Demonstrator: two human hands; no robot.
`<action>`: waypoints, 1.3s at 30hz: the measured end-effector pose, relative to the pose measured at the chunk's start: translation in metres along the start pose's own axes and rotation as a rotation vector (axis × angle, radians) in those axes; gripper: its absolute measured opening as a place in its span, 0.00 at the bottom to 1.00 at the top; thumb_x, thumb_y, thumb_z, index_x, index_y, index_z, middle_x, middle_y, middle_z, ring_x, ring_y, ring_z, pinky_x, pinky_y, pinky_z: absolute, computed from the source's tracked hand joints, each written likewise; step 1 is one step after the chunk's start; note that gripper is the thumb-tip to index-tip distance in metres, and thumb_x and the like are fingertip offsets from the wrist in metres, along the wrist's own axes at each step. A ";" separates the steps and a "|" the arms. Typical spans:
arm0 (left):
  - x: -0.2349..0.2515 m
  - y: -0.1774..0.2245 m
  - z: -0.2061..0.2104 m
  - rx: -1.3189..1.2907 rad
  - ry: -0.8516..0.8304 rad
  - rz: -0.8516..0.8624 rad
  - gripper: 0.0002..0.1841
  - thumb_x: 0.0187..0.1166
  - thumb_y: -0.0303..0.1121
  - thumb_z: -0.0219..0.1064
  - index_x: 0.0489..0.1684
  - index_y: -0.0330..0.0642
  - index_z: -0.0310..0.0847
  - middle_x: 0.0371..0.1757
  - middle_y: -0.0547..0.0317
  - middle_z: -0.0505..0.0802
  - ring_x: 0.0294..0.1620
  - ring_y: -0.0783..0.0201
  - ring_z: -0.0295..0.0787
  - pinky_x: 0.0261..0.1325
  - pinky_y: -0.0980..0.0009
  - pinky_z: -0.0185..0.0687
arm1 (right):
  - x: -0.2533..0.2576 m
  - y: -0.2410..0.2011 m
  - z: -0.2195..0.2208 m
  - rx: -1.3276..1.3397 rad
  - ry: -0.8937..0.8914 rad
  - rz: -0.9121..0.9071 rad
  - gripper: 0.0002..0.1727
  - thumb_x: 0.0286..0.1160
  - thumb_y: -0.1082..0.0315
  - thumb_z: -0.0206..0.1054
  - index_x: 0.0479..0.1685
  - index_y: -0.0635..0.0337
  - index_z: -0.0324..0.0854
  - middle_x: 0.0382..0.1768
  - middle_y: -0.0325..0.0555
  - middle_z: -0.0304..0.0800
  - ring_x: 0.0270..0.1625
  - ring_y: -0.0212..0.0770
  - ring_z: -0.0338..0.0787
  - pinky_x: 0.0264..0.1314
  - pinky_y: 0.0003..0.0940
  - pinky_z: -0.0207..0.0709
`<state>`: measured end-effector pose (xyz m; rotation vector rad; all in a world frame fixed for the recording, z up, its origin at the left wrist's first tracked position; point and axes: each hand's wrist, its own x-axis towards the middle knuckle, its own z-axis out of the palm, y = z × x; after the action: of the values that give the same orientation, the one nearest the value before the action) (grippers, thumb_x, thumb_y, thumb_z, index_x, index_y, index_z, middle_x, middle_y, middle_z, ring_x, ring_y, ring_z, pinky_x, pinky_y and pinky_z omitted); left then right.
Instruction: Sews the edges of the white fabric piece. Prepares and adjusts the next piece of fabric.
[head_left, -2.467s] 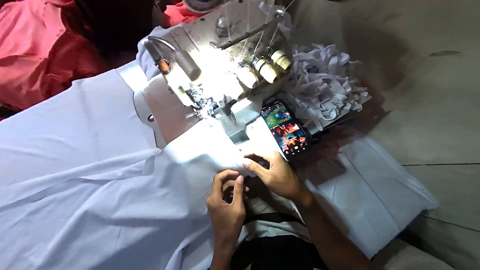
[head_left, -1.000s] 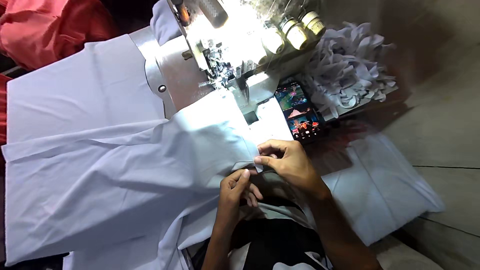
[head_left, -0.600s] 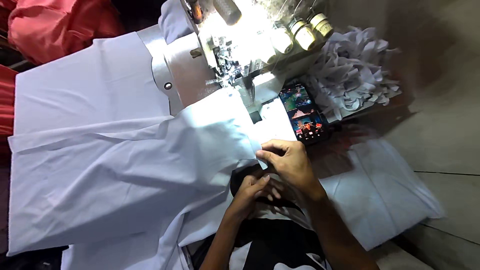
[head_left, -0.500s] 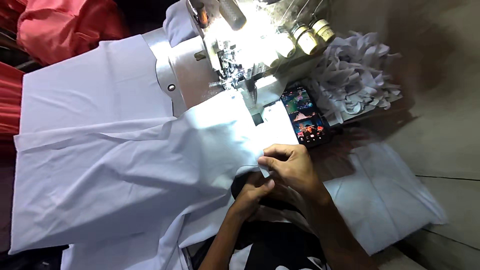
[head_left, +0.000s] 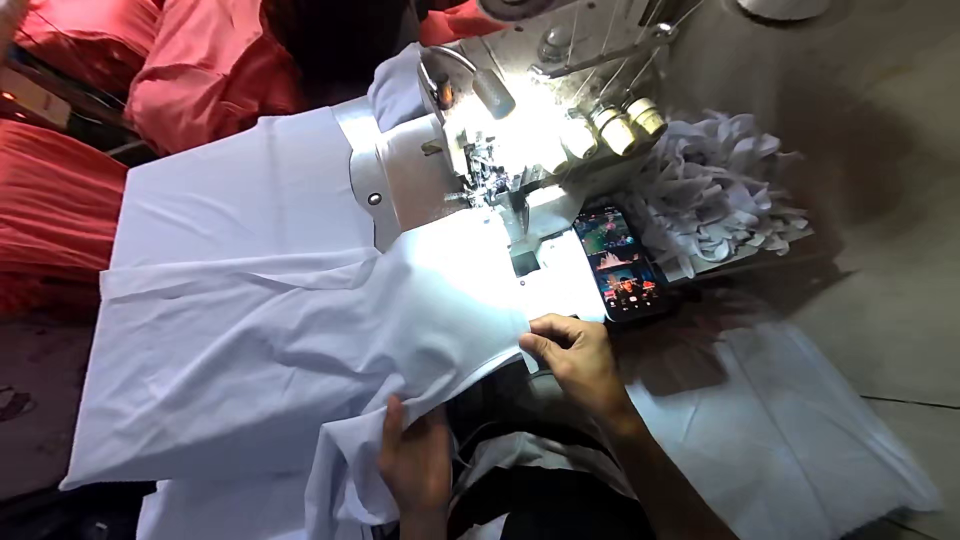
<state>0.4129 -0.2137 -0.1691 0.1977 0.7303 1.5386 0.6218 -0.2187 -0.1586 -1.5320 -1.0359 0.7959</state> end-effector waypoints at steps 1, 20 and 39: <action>0.002 -0.002 0.000 0.004 0.027 -0.023 0.09 0.75 0.37 0.72 0.46 0.46 0.90 0.46 0.56 0.97 0.53 0.61 0.95 0.61 0.58 0.91 | 0.000 0.002 0.001 -0.030 0.017 -0.005 0.03 0.69 0.67 0.76 0.36 0.56 0.94 0.31 0.33 0.96 0.33 0.22 0.92 0.39 0.18 0.87; 0.010 -0.010 -0.013 0.071 -0.033 -0.155 0.17 0.69 0.42 0.80 0.51 0.44 0.90 0.47 0.53 0.97 0.49 0.61 0.97 0.55 0.62 0.93 | 0.004 0.002 -0.006 -0.092 0.016 0.025 0.05 0.69 0.64 0.77 0.37 0.55 0.95 0.30 0.33 0.96 0.32 0.24 0.92 0.37 0.19 0.87; 0.022 0.017 0.003 0.370 -0.385 -0.194 0.24 0.74 0.50 0.75 0.61 0.45 0.90 0.61 0.52 0.95 0.65 0.53 0.92 0.73 0.52 0.85 | 0.036 -0.018 -0.001 -0.048 0.020 -0.059 0.07 0.73 0.66 0.74 0.40 0.60 0.93 0.34 0.34 0.95 0.32 0.20 0.89 0.38 0.16 0.84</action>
<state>0.3977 -0.1912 -0.1647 0.6608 0.6956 1.1266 0.6334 -0.1849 -0.1391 -1.5395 -1.0880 0.7181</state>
